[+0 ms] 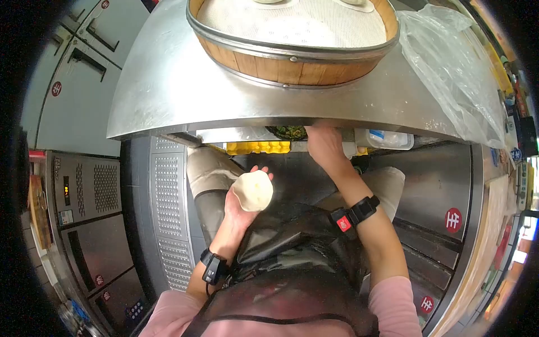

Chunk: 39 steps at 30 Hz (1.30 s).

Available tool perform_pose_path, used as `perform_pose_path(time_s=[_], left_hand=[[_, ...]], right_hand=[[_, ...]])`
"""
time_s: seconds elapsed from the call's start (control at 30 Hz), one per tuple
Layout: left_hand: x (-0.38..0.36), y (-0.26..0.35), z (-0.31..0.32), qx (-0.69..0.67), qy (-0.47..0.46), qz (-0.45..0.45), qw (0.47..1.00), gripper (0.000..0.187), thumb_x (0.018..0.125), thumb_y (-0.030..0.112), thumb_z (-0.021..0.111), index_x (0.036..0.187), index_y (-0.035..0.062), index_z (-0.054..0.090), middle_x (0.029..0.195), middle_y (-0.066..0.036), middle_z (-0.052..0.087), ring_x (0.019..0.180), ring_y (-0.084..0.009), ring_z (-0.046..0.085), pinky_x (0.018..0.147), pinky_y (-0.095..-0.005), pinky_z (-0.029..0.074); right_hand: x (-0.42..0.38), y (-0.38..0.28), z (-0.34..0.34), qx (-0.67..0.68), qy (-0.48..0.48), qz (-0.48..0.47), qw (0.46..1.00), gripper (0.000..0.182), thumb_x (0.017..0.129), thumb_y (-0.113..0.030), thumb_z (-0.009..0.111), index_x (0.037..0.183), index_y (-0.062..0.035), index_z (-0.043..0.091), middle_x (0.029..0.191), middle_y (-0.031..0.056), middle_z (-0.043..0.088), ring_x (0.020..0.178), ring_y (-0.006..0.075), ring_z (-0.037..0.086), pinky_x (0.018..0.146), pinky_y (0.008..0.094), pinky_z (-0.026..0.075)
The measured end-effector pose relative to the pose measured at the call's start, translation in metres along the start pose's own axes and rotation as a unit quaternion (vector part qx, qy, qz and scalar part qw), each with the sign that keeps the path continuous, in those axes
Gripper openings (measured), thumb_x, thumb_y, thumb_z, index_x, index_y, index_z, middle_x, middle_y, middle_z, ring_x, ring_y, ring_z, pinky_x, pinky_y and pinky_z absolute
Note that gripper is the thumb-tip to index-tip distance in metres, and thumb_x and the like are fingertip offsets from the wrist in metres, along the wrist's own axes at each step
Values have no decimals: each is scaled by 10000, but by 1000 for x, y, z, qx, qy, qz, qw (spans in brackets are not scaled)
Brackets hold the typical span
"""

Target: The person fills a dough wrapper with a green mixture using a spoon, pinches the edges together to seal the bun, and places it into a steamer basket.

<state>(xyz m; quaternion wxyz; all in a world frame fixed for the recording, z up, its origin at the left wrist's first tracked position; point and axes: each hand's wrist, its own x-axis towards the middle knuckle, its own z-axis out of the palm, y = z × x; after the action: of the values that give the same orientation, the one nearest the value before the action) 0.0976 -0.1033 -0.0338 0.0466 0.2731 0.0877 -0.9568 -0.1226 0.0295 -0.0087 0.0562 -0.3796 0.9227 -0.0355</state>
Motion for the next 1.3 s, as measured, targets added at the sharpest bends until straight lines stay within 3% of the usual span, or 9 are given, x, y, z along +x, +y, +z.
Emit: perform_pose_path(time_s=[0.07, 0.13, 0.37, 0.43, 0.57, 0.77, 0.93, 1.13, 1.3], left_hand=[[19, 3, -5, 7, 6, 1, 1000, 409, 971, 239, 298, 1211, -7, 519, 1241, -196, 559, 1164, -359, 527, 990, -452, 441], [44, 10, -7, 59, -42, 35, 997, 398, 963, 220, 308, 1185, -25, 531, 1207, -206, 574, 1107, -359, 561, 964, -444, 465], [107, 20, 20, 52, -33, 75, 995, 348, 963, 202, 314, 1110, -16, 542, 1041, -197, 625, 963, -341, 615, 844, -434, 533], [119, 14, 14, 71, -68, 70, 993, 346, 963, 207, 314, 1093, -10, 550, 1028, -196, 626, 955, -335, 617, 834, -430, 536], [130, 4, 1, 87, -14, 79, 993, 433, 966, 305, 280, 1087, -10, 551, 992, -197, 632, 916, -337, 628, 819, -433, 531], [129, -1, -1, 87, -16, 85, 992, 387, 971, 247, 295, 1088, -27, 543, 980, -193, 629, 900, -321, 621, 825, -419, 530], [131, 0, -7, 101, -44, 80, 991, 457, 983, 347, 264, 1200, 13, 487, 1059, -190, 614, 957, -320, 615, 829, -426, 523], [123, 2, -1, 99, -72, 69, 990, 422, 987, 327, 286, 1212, 34, 491, 1082, -153, 617, 974, -289, 617, 833, -408, 525], [106, 0, 24, 57, -50, 100, 992, 354, 989, 262, 315, 1200, 49, 504, 1144, -104, 598, 1021, -275, 596, 889, -422, 498]], right_hand=[[14, 3, 8, -42, -67, 20, 997, 392, 806, -57, 487, 1189, -65, 574, 1128, 200, 595, 890, 411, 606, 813, 483, 473], [23, 7, 36, -55, 205, -86, 973, 343, 808, -70, 495, 1130, -13, 599, 1079, 198, 620, 937, 415, 592, 852, 517, 436], [-1, 19, 0, -63, 43, -54, 996, 259, 796, -78, 523, 986, 57, 637, 970, 236, 636, 888, 405, 584, 803, 525, 420], [-1, 32, 17, 79, 37, 115, 990, 251, 782, -53, 532, 964, 89, 629, 927, 246, 621, 871, 393, 583, 776, 501, 431], [-15, 31, 22, 58, -9, 15, 998, 258, 797, -5, 498, 997, 10, 660, 886, 259, 624, 864, 437, 588, 771, 460, 470], [-28, 30, 37, 383, -17, 12, 924, 289, 880, -29, 462, 1121, 12, 618, 802, 203, 615, 791, 332, 613, 750, 372, 474], [-27, 40, 49, 604, -149, 174, 763, 238, 913, -49, 468, 1073, -2, 637, 685, -4, 490, 595, 53, 474, 501, 202, 359], [-26, 39, 27, 679, -154, 252, 672, 212, 859, -104, 499, 649, -79, 507, 562, -14, 429, 437, 49, 336, 379, 221, 222], [-28, 65, 40, 681, -134, 244, 677, 187, 857, -106, 510, 674, -65, 508, 590, -7, 443, 427, 53, 318, 380, 219, 203]])
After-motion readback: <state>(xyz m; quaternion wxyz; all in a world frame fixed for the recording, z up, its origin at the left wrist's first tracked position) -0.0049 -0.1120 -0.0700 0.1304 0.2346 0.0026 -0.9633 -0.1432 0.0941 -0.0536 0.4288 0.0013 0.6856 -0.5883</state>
